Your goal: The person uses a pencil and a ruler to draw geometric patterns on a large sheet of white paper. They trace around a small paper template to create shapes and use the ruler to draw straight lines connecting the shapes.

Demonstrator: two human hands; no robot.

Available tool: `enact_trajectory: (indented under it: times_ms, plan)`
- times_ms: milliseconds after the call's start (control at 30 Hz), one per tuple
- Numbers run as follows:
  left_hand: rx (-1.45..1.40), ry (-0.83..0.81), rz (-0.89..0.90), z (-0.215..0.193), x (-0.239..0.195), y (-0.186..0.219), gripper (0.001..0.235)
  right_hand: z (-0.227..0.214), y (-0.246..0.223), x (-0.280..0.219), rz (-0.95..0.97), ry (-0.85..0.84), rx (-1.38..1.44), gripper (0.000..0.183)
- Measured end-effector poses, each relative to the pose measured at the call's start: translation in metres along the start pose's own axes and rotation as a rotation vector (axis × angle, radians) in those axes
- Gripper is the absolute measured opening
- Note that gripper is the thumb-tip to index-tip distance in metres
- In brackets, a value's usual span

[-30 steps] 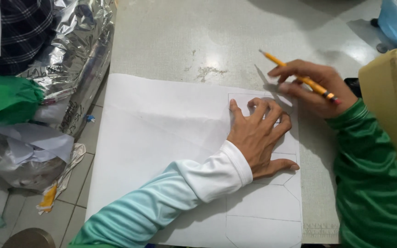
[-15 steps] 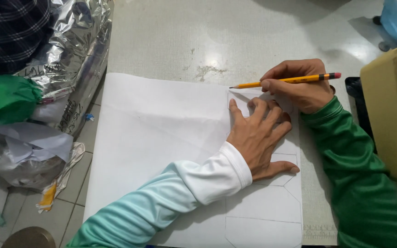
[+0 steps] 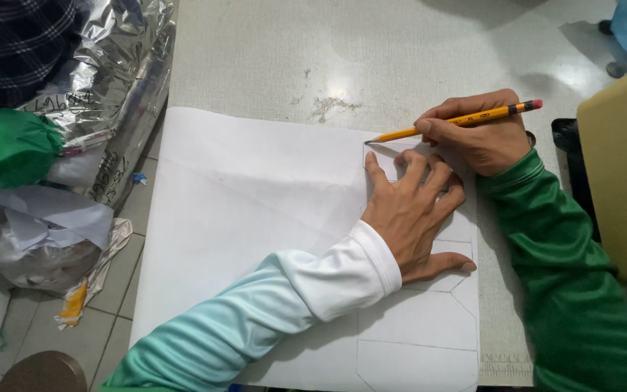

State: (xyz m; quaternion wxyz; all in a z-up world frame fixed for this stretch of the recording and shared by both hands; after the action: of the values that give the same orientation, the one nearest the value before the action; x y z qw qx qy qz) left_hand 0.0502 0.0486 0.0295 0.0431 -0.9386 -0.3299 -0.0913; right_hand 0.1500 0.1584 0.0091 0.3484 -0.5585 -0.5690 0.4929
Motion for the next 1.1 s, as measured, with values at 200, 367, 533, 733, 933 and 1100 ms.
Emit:
enact_trajectory:
  times_ms: [200, 367, 533, 733, 933, 1100]
  plan:
    - [-0.005, -0.01, -0.003, 0.001, 0.0, 0.0, 0.093, 0.003, -0.003, -0.001, 0.018, 0.012, 0.001, 0.011]
    - [-0.009, -0.009, 0.003, 0.001, 0.0, 0.0, 0.093, 0.002, -0.003, 0.0, 0.005, 0.004, -0.036, 0.012]
    - [-0.013, -0.001, 0.009, 0.002, 0.0, 0.0, 0.094, 0.004, -0.004, -0.001, 0.03, 0.008, -0.025, 0.013]
    - [0.0, -0.006, 0.008, 0.002, 0.001, 0.0, 0.094, 0.002, -0.003, 0.0, 0.021, 0.029, -0.021, 0.012]
    - [0.024, -0.016, 0.011, 0.003, 0.001, 0.001, 0.1, 0.003, -0.009, -0.004, 0.043, 0.051, -0.056, 0.012]
    - [0.005, 0.006, 0.009, 0.002, 0.0, 0.001, 0.102, -0.004, -0.019, -0.008, -0.047, 0.051, -0.234, 0.014]
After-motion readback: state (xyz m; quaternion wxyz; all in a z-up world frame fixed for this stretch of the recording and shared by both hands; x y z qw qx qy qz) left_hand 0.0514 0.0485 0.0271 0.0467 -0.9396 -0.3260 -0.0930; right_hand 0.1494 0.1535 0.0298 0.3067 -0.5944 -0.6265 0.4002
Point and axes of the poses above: each hand's wrist, its own x-axis towards the middle knuckle, its own z-axis out of the palm, y = z × x, the point moved 8 cm from there along x, towards the middle knuckle, and after that the axes turned 12 degrees about z, right-handed, at the moved point
